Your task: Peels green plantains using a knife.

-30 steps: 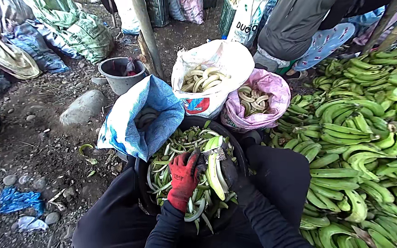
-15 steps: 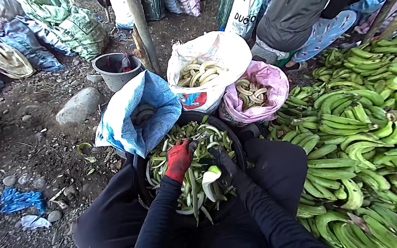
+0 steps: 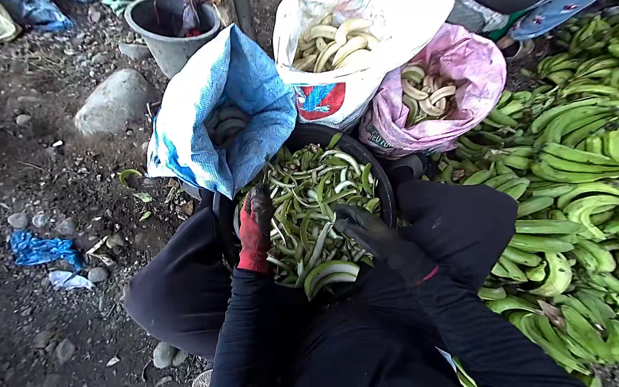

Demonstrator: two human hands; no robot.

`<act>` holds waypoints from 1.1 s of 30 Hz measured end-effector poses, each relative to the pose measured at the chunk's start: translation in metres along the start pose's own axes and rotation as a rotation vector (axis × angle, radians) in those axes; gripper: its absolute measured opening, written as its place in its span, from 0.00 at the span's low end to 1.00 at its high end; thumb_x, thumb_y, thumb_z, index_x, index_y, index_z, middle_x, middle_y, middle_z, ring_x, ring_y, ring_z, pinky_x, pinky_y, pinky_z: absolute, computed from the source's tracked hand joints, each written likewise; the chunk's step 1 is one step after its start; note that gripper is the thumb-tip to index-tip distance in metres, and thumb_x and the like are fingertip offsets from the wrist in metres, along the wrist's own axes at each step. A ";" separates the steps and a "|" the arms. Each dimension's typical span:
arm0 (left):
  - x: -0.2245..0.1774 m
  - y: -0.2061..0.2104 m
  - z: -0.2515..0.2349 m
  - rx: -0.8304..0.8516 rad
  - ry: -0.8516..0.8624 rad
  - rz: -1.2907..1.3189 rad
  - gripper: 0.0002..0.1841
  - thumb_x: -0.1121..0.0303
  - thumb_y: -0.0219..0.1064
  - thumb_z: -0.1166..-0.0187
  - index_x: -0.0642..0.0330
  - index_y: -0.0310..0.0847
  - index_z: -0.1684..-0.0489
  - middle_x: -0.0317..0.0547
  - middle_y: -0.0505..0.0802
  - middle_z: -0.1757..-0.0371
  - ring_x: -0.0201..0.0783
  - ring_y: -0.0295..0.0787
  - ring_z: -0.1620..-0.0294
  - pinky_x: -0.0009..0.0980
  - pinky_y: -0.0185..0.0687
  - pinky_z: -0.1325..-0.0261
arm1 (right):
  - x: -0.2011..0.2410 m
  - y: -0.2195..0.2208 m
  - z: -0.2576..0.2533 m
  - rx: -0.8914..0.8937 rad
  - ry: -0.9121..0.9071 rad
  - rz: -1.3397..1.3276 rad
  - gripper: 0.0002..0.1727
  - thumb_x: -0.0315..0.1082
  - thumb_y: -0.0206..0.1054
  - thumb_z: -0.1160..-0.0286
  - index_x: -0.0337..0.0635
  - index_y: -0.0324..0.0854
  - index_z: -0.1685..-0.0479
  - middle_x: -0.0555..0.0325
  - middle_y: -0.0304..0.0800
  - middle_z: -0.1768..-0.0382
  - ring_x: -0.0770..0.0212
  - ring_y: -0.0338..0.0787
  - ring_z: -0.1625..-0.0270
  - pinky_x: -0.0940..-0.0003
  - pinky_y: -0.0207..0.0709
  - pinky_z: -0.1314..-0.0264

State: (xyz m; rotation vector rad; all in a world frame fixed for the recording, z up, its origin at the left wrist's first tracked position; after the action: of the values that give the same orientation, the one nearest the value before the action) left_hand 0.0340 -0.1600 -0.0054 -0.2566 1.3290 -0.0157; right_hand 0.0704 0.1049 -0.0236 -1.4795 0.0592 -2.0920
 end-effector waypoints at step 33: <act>-0.006 0.045 0.016 0.240 -0.112 0.382 0.24 0.50 0.49 0.10 0.59 0.70 0.29 0.44 0.86 0.66 0.41 0.87 0.68 0.44 0.91 0.60 | 0.023 -0.073 0.041 -0.361 -0.189 -0.491 0.33 0.45 0.77 0.34 0.41 0.77 0.29 0.53 0.92 0.46 0.60 0.93 0.48 0.60 0.89 0.43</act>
State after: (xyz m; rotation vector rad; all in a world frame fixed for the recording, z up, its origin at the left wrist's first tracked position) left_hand 0.0414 -0.1124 -0.0052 0.1995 1.2337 0.1585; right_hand 0.0707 0.1671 0.0374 -2.0728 -0.0009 -2.3983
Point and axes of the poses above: each hand's wrist, its own z-axis away from the middle knuckle, its own y-axis out of the palm, x = y × z, the point moved 6 cm from there along -z, towards the middle knuckle
